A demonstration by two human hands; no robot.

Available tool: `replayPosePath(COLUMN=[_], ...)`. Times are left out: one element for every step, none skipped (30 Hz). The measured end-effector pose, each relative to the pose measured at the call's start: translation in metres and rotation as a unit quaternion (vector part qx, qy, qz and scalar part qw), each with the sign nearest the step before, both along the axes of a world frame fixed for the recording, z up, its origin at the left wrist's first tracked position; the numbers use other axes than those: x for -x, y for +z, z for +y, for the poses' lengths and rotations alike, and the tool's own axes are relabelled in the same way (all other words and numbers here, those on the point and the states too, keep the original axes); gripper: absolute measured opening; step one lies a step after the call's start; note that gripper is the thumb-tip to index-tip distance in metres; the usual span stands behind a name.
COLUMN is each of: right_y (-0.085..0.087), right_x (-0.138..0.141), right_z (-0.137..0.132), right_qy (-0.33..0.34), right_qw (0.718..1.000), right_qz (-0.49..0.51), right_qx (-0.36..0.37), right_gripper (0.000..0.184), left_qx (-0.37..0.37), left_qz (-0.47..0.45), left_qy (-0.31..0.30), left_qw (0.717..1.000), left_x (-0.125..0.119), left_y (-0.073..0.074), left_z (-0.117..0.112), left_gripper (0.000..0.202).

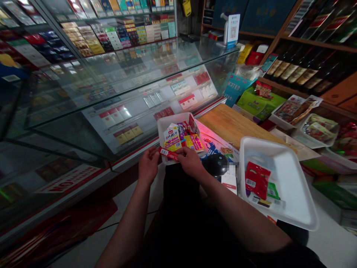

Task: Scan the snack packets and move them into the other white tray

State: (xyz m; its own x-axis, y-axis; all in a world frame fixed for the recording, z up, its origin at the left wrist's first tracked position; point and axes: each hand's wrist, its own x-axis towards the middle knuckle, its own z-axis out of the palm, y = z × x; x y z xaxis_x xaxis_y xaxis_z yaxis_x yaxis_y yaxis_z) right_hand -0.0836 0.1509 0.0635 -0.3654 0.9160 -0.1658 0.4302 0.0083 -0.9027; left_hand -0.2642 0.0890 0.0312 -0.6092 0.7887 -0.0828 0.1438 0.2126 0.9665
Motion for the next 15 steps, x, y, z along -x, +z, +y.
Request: replayPosePath(right_y=[0.0, 0.001, 0.001, 0.001, 0.002, 0.004, 0.006, 0.01, 0.013, 0.016, 0.018, 0.02, 0.02, 0.02, 0.019], right_x=[-0.006, -0.012, -0.018, -0.024, -0.03, -0.037, -0.044, -0.051, -0.059, -0.066, -0.073, -0.081, -0.088, -0.094, -0.101], right_z=[-0.001, -0.002, -0.002, -0.002, -0.002, -0.001, 0.0, 0.001, 0.003, 0.005, 0.008, 0.01, 0.013, 0.015, 0.018], right_qy=[0.0, -0.002, -0.006, -0.013, -0.022, -0.031, -0.043, -0.059, -0.077, -0.095, -0.108, -0.118, -0.125, -0.13, -0.138], right_qw=[1.0, 1.0, 1.0, 0.999, 0.999, 0.998, 0.997, 0.996, 0.995, 0.994, 0.992, 0.99, 0.988, 0.985, 0.981], right_qz=[0.01, 0.019, 0.028, 0.037, 0.044, 0.049, 0.052, 0.052, 0.051, 0.052, 0.059, 0.075, 0.095, 0.116, 0.135], right_qx=[-0.002, -0.004, -0.006, -0.008, -0.012, -0.018, -0.024, -0.029, -0.032, -0.03, -0.022, -0.011, -0.001, 0.006, 0.008], right_gripper=[0.02, 0.021, 0.021, 0.021, 0.021, 0.021, 0.022, 0.024, 0.026, 0.027, 0.028, 0.027, 0.027, 0.027, 0.028], left_qx=[-0.006, -0.009, -0.013, -0.017, -0.022, -0.029, -0.037, -0.044, -0.05, -0.055, -0.06, -0.066, -0.072, -0.078, -0.084], left_qz=[-0.035, -0.066, -0.094, -0.117, -0.137, -0.152, -0.165, -0.175, -0.183, -0.191, -0.198, -0.201, -0.202, -0.2, -0.196], left_qy=[-0.004, -0.009, -0.016, -0.023, -0.029, -0.036, -0.044, -0.054, -0.066, -0.079, -0.092, -0.103, -0.111, -0.116, -0.119], left_qw=[0.999, 0.998, 0.995, 0.993, 0.99, 0.987, 0.985, 0.982, 0.98, 0.977, 0.974, 0.972, 0.97, 0.97, 0.97], left_x=[-0.002, -0.004, -0.006, -0.01, -0.013, -0.017, -0.022, -0.027, -0.032, -0.037, -0.042, -0.047, -0.052, -0.057, -0.062], left_y=[-0.001, -0.001, -0.001, 0.001, 0.003, 0.005, 0.009, 0.013, 0.017, 0.021, 0.025, 0.029, 0.032, 0.035, 0.037], left_z=[0.0, 0.0, 0.001, 0.001, 0.002, 0.004, 0.005, 0.007, 0.009, 0.012, 0.014, 0.016, 0.019, 0.021, 0.024], left_gripper=[0.042, 0.045, 0.048, 0.05, 0.053, 0.055, 0.056, 0.056, 0.056, 0.056, 0.055, 0.054, 0.053, 0.051, 0.05])
